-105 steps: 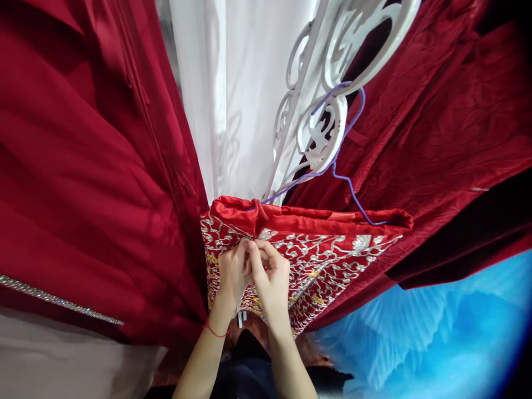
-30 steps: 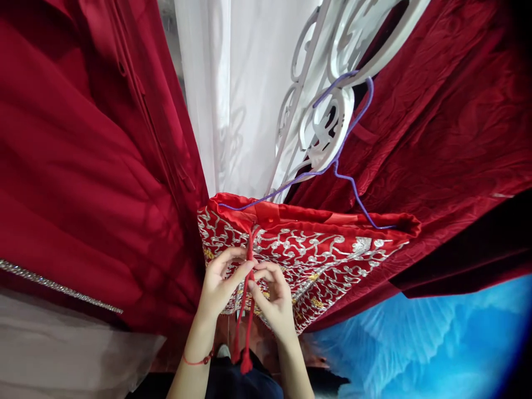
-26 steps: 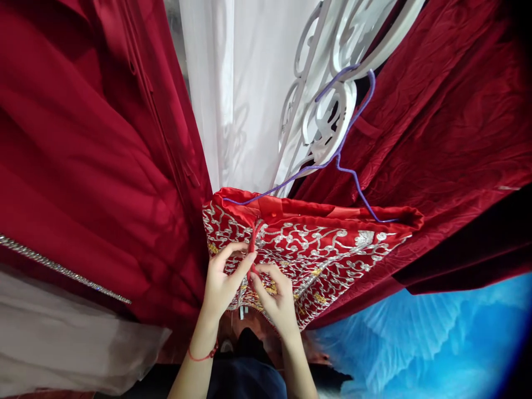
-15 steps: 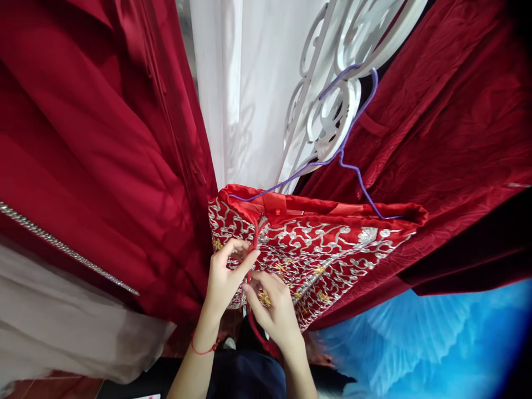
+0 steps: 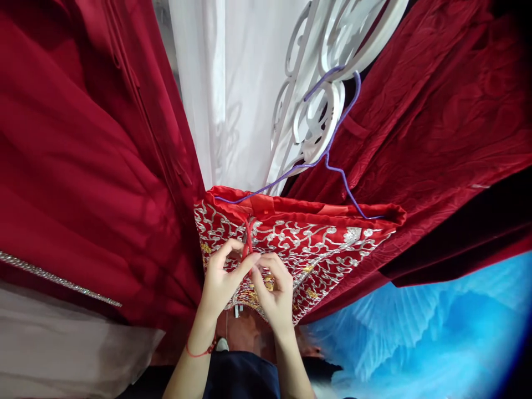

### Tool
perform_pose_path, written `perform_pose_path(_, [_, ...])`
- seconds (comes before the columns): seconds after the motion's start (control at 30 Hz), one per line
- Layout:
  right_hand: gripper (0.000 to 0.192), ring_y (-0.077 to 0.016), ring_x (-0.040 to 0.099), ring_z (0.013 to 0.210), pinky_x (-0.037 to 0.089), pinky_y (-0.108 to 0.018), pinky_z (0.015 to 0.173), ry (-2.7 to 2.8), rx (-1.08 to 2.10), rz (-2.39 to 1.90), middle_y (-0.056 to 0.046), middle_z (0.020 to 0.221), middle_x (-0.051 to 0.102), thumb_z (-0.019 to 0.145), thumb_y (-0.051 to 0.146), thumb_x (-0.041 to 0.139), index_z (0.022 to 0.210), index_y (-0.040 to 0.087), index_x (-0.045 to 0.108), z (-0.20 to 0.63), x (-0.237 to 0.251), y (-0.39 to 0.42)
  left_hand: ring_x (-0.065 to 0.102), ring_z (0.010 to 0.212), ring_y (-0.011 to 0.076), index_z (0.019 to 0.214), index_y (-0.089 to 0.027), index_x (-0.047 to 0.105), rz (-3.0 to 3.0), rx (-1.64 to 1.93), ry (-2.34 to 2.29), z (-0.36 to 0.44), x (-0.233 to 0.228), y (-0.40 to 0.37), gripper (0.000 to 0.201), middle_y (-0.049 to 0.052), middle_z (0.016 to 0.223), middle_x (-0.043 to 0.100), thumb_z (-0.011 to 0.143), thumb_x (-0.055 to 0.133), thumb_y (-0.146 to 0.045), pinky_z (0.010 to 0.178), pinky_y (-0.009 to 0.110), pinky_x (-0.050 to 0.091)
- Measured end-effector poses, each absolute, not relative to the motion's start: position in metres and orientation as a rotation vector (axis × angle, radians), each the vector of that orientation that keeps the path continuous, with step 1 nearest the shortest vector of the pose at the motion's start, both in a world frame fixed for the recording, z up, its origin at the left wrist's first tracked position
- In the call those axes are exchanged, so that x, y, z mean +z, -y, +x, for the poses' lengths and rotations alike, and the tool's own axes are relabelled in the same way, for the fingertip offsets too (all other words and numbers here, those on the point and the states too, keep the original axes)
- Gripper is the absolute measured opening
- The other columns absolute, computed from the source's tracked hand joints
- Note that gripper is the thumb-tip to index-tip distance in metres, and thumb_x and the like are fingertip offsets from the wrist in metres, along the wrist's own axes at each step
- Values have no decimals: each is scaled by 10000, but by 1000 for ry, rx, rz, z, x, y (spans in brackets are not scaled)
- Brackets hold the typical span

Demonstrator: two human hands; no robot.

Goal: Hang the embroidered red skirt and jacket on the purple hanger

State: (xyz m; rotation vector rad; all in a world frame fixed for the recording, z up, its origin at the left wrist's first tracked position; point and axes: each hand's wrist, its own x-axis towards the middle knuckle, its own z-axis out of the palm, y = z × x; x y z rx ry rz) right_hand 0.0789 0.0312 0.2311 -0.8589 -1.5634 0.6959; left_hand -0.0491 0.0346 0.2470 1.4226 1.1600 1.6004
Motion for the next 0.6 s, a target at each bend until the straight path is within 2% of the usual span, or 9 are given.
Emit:
perform_pose_path(0.07, [137,-145,577,817,456,-274,760,1570,759,-821,-8,867,614,959,201,531,938,236,661,77,233,-31,544,717,94,799,-201,558,1421,1617,-1191,-52,248,-34,187,-49,750,585,875,700,-296,732,198,434])
perform_pose_path(0.17, [54,-130,532,736,436,-256,712,1606,840,-828,16,780,562,927,238,597,888,220,630,72,234,-31,540,708,94,799,-197,563,1433,1616,-1234,-56,251,-35,199,-45,742,581,893,678,-330,726,199,427])
perform_pose_path(0.27, [189,-104,473,632,402,-232,640,1645,870,-872,44,673,493,908,246,619,742,203,540,67,233,-28,515,667,96,777,-191,555,1472,1551,-1183,-59,258,-41,245,-39,699,549,939,602,-368,686,205,422])
perform_pose_path(0.37, [220,-94,456,575,387,-221,596,1701,891,-933,55,616,476,912,266,597,716,200,523,67,230,-25,494,642,99,795,-187,559,1530,1525,-1169,-61,270,-50,250,-35,694,536,927,610,-392,642,211,410])
perform_pose_path(0.5, [157,-102,487,516,388,-225,544,1798,976,-1112,54,573,533,923,273,556,786,197,571,75,221,-30,497,587,94,740,-178,573,1568,1577,-1255,-61,276,-52,322,-20,645,551,959,548,-413,604,216,403])
perform_pose_path(0.6, [99,-147,626,670,500,-266,676,1737,945,-1109,-11,757,677,909,222,528,908,189,621,83,221,-40,471,502,87,765,-179,610,1399,1554,-1199,-58,267,-47,378,-15,615,555,968,506,-481,503,211,374])
